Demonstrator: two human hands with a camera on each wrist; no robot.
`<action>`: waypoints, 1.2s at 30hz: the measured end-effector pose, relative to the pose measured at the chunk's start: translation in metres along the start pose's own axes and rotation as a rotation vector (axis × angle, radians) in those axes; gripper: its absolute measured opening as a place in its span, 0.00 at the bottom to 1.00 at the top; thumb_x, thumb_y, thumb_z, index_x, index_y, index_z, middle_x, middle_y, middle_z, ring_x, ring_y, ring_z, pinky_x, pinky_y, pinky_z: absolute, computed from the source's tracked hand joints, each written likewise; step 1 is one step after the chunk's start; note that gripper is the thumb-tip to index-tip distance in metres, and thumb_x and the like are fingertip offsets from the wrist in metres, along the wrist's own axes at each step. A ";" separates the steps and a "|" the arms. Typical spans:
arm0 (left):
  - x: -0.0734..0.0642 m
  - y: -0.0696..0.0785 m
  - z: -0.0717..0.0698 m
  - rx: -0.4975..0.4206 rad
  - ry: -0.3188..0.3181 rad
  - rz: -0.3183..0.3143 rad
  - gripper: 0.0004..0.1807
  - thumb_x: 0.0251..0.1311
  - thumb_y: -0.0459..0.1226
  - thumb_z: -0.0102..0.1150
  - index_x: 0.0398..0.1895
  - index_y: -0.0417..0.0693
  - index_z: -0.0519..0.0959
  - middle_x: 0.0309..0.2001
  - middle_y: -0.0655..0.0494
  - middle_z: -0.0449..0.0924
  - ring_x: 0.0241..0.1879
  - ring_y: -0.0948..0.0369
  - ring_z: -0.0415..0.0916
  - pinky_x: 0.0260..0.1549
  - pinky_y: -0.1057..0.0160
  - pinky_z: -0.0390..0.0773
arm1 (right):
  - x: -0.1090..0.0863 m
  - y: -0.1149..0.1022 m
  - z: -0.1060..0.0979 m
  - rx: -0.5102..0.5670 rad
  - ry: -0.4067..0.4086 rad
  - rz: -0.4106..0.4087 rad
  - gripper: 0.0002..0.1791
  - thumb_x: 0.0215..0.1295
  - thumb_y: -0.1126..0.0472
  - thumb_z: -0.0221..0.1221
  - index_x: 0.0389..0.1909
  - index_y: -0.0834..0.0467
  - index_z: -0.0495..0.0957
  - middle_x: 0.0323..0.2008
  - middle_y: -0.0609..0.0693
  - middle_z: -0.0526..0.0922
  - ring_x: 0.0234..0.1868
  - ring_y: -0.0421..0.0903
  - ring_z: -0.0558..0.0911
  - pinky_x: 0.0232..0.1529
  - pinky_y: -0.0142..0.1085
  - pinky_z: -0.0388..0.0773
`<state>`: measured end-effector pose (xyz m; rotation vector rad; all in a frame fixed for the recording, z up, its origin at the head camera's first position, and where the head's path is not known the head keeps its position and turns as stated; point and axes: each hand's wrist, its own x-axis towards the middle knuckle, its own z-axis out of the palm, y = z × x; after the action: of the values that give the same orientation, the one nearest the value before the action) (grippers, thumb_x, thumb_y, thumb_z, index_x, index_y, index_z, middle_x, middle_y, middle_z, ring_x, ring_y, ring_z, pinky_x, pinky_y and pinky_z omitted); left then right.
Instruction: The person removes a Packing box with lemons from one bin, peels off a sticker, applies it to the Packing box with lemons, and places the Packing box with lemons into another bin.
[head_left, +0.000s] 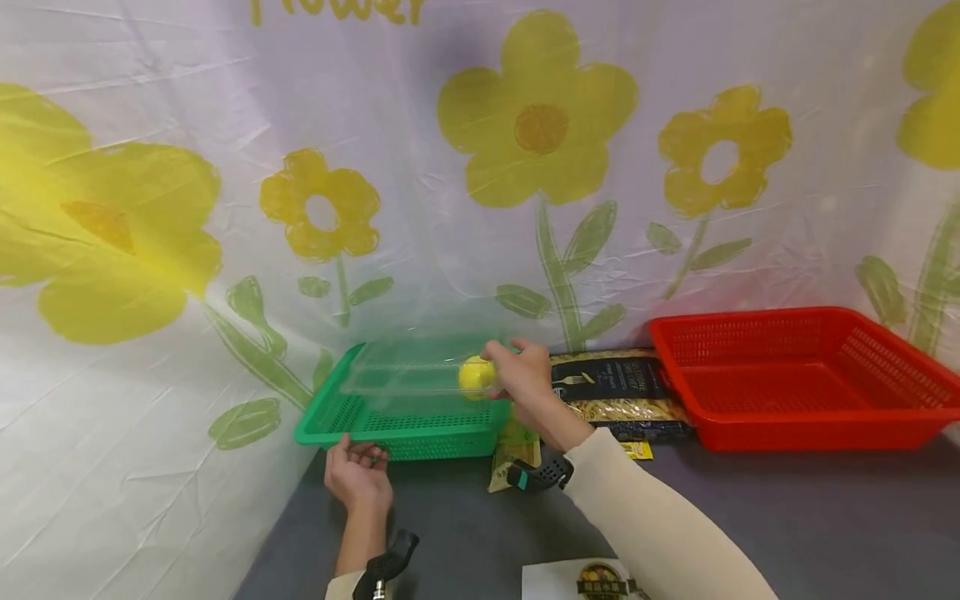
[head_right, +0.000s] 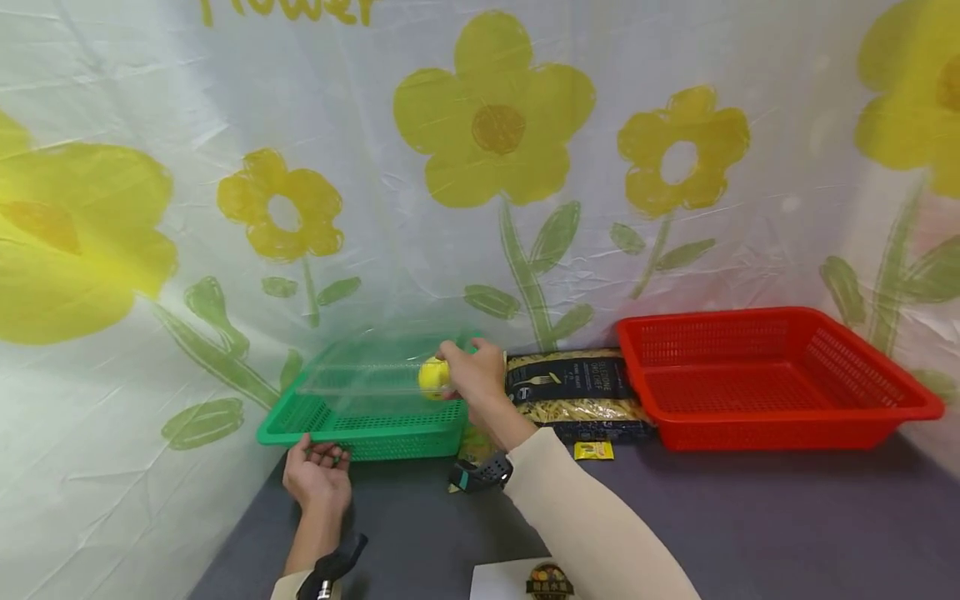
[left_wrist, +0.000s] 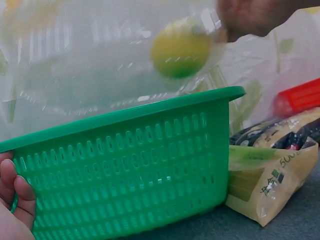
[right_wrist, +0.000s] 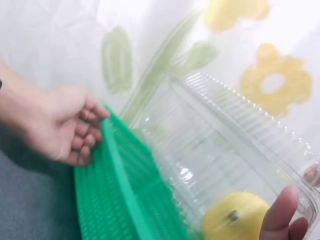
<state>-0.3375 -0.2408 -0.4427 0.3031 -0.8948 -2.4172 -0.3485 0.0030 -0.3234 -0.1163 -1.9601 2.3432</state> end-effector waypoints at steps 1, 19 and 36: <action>-0.001 0.000 0.000 -0.008 0.001 -0.006 0.14 0.79 0.39 0.44 0.32 0.42 0.70 0.21 0.52 0.72 0.21 0.56 0.68 0.26 0.58 0.72 | -0.002 -0.001 -0.005 0.006 0.000 -0.002 0.42 0.63 0.57 0.62 0.77 0.59 0.59 0.72 0.63 0.65 0.13 0.41 0.65 0.22 0.36 0.79; -0.003 -0.004 0.001 -0.002 -0.004 0.010 0.16 0.79 0.40 0.44 0.31 0.42 0.69 0.21 0.53 0.72 0.19 0.57 0.69 0.25 0.60 0.74 | -0.049 -0.006 -0.093 0.044 0.077 -0.025 0.36 0.64 0.62 0.58 0.74 0.60 0.64 0.71 0.57 0.67 0.13 0.40 0.59 0.17 0.31 0.70; -0.008 -0.002 0.007 -0.052 -0.012 -0.031 0.14 0.78 0.38 0.46 0.32 0.42 0.68 0.22 0.50 0.76 0.21 0.54 0.76 0.27 0.58 0.79 | -0.092 -0.004 -0.182 -0.025 0.090 0.042 0.31 0.72 0.60 0.53 0.75 0.57 0.63 0.17 0.41 0.68 0.14 0.40 0.59 0.15 0.31 0.68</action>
<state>-0.3344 -0.2316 -0.4389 0.2857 -0.8371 -2.4682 -0.2366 0.1712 -0.3516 -0.2626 -1.9634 2.2960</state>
